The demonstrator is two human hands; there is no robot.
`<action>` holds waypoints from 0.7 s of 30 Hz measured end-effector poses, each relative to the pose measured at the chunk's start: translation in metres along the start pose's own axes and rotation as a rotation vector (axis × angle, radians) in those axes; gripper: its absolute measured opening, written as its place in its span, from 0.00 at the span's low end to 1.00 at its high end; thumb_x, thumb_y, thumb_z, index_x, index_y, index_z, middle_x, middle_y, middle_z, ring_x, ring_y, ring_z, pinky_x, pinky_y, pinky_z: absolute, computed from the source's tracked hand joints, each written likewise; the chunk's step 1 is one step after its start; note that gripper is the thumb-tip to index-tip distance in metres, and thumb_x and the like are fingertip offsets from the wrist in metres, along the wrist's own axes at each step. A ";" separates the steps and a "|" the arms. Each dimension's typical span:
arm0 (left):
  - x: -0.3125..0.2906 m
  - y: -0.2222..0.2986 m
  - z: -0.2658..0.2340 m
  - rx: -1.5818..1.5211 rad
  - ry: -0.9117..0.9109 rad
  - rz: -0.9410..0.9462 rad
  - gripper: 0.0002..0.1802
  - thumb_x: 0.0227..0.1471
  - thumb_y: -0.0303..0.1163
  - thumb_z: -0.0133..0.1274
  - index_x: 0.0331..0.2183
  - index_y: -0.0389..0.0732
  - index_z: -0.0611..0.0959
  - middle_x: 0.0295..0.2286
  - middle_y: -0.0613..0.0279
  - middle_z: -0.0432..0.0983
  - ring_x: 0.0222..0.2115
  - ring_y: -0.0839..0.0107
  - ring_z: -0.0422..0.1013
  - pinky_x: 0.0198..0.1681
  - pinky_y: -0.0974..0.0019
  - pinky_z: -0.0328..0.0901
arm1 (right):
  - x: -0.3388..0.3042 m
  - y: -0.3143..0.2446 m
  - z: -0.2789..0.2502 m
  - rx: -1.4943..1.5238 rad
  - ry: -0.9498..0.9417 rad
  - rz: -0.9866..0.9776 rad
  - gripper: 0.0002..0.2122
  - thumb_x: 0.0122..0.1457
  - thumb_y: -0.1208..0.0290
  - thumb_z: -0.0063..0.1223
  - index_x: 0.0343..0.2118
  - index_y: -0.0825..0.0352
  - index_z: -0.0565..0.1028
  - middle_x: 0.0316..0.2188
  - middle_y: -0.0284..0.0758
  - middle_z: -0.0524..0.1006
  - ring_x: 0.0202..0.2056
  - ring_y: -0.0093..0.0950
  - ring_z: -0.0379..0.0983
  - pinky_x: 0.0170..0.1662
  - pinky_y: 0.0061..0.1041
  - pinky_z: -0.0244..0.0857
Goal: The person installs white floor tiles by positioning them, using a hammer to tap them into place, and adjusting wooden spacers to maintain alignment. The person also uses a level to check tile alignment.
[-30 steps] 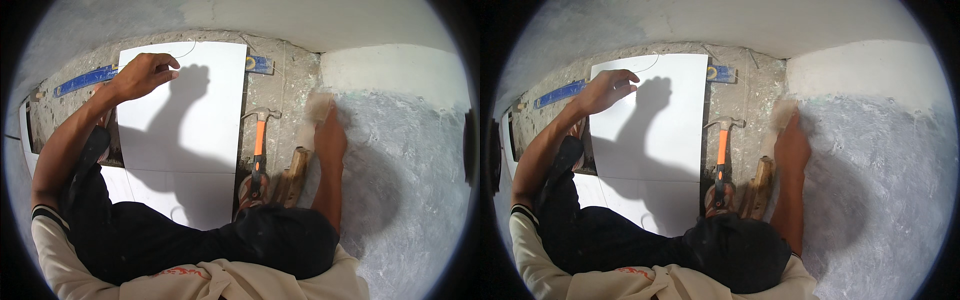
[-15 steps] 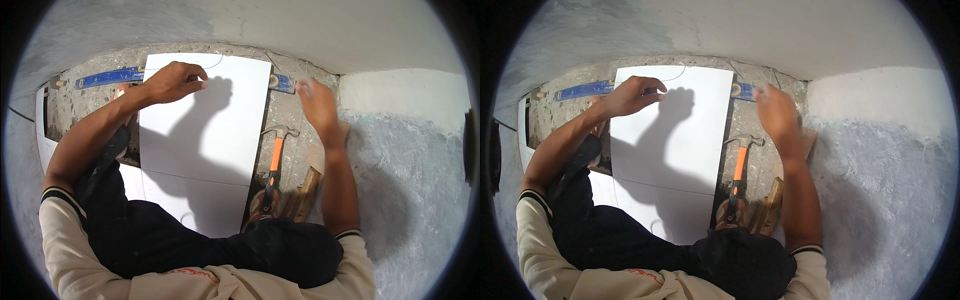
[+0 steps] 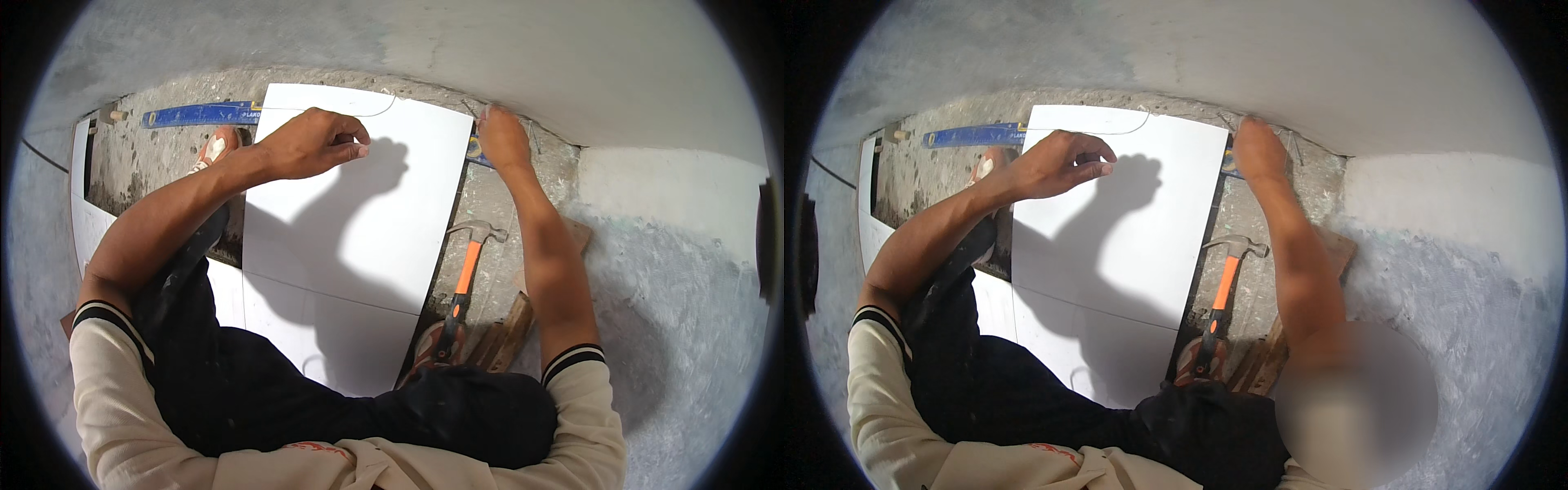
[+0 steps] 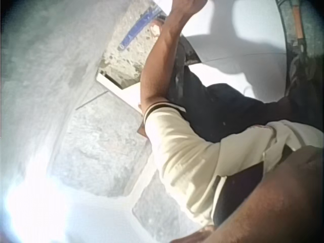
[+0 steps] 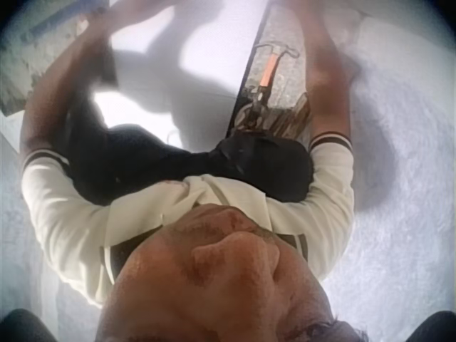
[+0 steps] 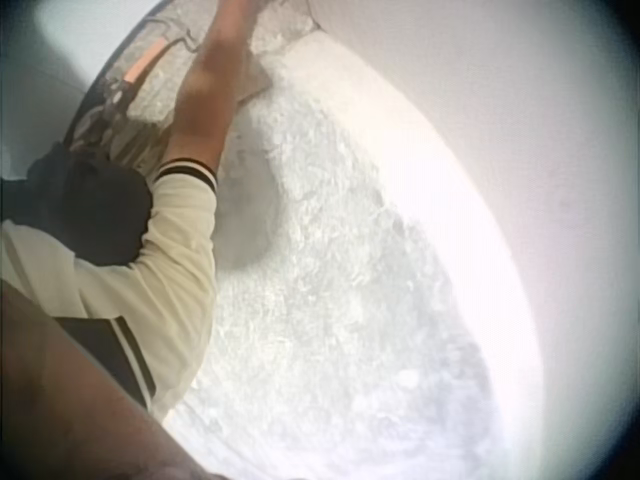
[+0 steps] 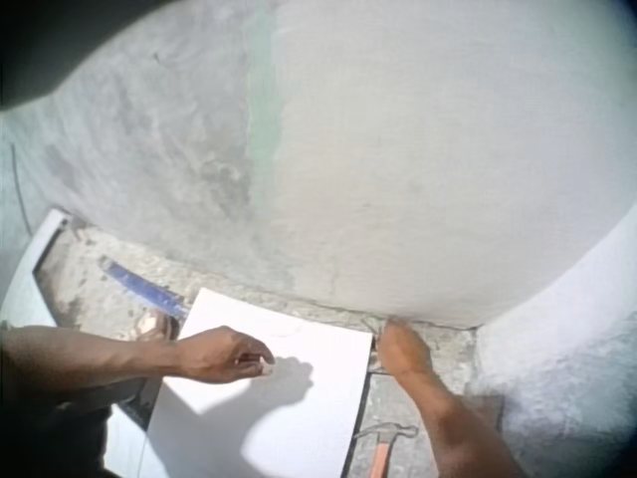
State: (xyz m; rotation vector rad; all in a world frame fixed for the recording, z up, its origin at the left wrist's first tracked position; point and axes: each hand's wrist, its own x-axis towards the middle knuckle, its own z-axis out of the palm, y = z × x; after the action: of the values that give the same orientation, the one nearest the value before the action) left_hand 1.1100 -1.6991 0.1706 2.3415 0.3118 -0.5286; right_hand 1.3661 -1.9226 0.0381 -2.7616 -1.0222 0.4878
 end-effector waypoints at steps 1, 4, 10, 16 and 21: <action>-0.001 0.002 -0.001 0.005 0.013 0.015 0.20 0.68 0.42 0.55 0.49 0.36 0.85 0.36 0.49 0.86 0.36 0.59 0.82 0.43 0.56 0.74 | -0.002 -0.004 -0.003 0.043 0.024 -0.021 0.12 0.68 0.67 0.53 0.45 0.71 0.80 0.47 0.51 0.81 0.49 0.52 0.79 0.51 0.50 0.73; 0.001 0.013 -0.006 0.001 -0.010 0.024 0.19 0.68 0.42 0.55 0.48 0.35 0.85 0.35 0.49 0.86 0.34 0.60 0.81 0.41 0.55 0.74 | -0.022 -0.006 -0.015 0.197 0.145 -0.063 0.11 0.68 0.68 0.52 0.44 0.72 0.78 0.45 0.52 0.81 0.46 0.53 0.78 0.50 0.49 0.71; 0.046 0.051 -0.026 0.154 0.014 0.188 0.19 0.66 0.41 0.55 0.48 0.36 0.86 0.38 0.47 0.85 0.37 0.56 0.81 0.44 0.54 0.74 | -0.083 0.044 -0.027 0.403 0.460 0.073 0.11 0.69 0.69 0.52 0.45 0.73 0.77 0.40 0.49 0.81 0.39 0.42 0.80 0.45 0.40 0.72; 0.134 0.113 0.020 0.149 0.133 0.372 0.20 0.64 0.39 0.56 0.50 0.35 0.85 0.46 0.44 0.82 0.49 0.52 0.79 0.54 0.53 0.71 | -0.124 0.085 -0.037 0.592 0.495 0.309 0.09 0.69 0.71 0.53 0.44 0.72 0.77 0.39 0.46 0.80 0.38 0.39 0.80 0.48 0.39 0.71; 0.190 0.137 0.082 -0.027 0.156 0.356 0.21 0.61 0.39 0.58 0.51 0.35 0.85 0.47 0.43 0.83 0.49 0.50 0.79 0.55 0.53 0.71 | -0.126 0.088 -0.019 0.548 0.523 0.267 0.09 0.69 0.71 0.54 0.44 0.72 0.77 0.39 0.48 0.80 0.42 0.46 0.78 0.48 0.42 0.70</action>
State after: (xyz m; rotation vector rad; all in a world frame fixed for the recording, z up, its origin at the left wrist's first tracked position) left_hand 1.3047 -1.8402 0.1103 2.3452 -0.0302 -0.1683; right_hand 1.3362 -2.0724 0.0642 -2.3300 -0.3338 0.0423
